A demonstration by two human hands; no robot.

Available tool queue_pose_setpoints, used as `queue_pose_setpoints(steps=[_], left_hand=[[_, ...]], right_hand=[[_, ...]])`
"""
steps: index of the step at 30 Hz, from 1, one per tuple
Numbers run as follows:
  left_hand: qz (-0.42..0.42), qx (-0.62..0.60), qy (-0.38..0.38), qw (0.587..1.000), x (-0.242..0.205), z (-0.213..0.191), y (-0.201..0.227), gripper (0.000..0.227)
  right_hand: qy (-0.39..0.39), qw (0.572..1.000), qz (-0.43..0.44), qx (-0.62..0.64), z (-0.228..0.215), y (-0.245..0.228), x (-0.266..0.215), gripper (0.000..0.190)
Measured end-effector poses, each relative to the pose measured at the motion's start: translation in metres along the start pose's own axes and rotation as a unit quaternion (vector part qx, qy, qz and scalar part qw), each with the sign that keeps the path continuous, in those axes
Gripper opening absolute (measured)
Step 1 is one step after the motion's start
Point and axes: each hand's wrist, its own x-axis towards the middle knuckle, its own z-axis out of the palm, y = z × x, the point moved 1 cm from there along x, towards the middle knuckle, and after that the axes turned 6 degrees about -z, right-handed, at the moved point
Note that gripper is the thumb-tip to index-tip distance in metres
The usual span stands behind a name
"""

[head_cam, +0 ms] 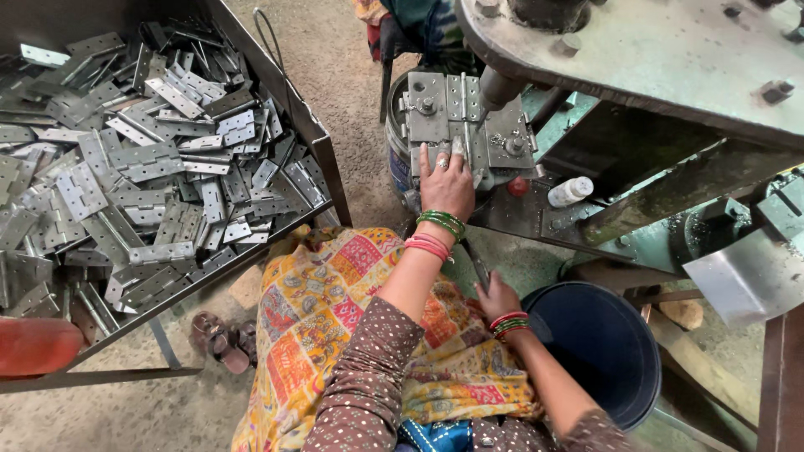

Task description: The person sits on the floor and repeatedly picks metal hinge pieces from a nearby bin, places them into a drill press jig, and activates the press with a lever. The person then removes the processed pieces and returns them to the bin, repeating the cycle.

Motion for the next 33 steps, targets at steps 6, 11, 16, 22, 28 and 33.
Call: queue_pose_setpoints(steps=[6, 11, 16, 22, 28, 33], left_hand=[[0.000, -0.003, -0.008, 1.000, -0.004, -0.004, -0.002, 0.030], [-0.011, 0.012, 0.015, 1.000, 0.011, 0.002, -0.003, 0.034], [-0.020, 0.012, -0.054, 0.998, 0.027, 0.023, 0.001, 0.031], [0.002, 0.019, 0.048, 0.999, 0.020, 0.021, -0.005, 0.035], [0.011, -0.011, 0.012, 1.000, 0.011, 0.002, -0.004, 0.030], [-0.003, 0.000, -0.031, 1.000, 0.030, 0.013, -0.012, 0.028]], right_hand=[[0.040, 0.999, -0.033, 0.010, 0.013, -0.005, -0.003, 0.040], [-0.111, 0.993, 0.049, -0.015, -0.057, -0.020, 0.012, 0.047], [-0.083, 0.996, 0.017, -0.041, -0.063, -0.030, 0.007, 0.043], [0.003, 0.999, 0.009, -0.038, -0.004, -0.027, -0.001, 0.040], [-0.072, 0.996, 0.042, -0.039, -0.036, -0.023, 0.011, 0.048], [-0.086, 0.992, 0.013, -0.096, -0.068, -0.025, 0.012, 0.052]])
